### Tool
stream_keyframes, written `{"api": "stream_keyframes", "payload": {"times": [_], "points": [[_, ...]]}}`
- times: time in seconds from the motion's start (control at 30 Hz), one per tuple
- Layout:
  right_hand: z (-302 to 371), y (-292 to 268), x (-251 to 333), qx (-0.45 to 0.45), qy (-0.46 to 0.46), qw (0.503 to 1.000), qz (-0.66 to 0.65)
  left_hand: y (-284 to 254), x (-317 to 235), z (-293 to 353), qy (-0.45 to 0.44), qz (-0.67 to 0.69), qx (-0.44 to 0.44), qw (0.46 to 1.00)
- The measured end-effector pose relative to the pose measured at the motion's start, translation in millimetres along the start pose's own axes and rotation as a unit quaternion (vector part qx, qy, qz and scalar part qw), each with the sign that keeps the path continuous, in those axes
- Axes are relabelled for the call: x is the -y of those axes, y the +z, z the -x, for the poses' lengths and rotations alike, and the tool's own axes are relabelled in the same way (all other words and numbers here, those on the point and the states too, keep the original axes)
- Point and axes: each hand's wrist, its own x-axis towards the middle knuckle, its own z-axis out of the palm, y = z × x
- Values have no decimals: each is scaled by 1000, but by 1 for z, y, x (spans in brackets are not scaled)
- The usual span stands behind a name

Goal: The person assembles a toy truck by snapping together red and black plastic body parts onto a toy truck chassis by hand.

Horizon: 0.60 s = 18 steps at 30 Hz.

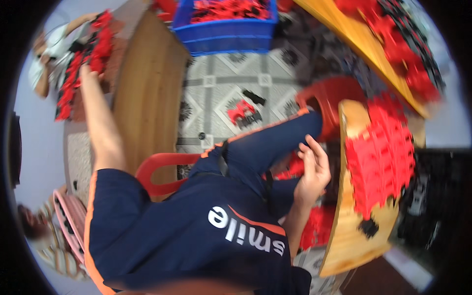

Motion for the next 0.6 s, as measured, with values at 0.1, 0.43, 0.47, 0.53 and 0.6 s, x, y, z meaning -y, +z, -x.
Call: {"api": "stream_keyframes", "payload": {"times": [0.1, 0.43, 0.47, 0.53, 0.6], "points": [[15, -32, -15, -127, 12, 986, 112, 182, 103, 57, 70, -50, -284, 955], [-30, -3, -62, -137, 169, 962, 164, 401, 407, 436, 330, -389, 391, 766], [-45, 4, -61, -86, 185, 960, 194, 405, 464, 431, 108, -472, 538, 689], [-91, 0, -80, -53, 202, 947, 245, 397, 533, 485, 42, -596, 550, 583], [-155, 8, -114, 183, 199, 899, 344, 361, 592, 468, 59, -579, 515, 630]]}}
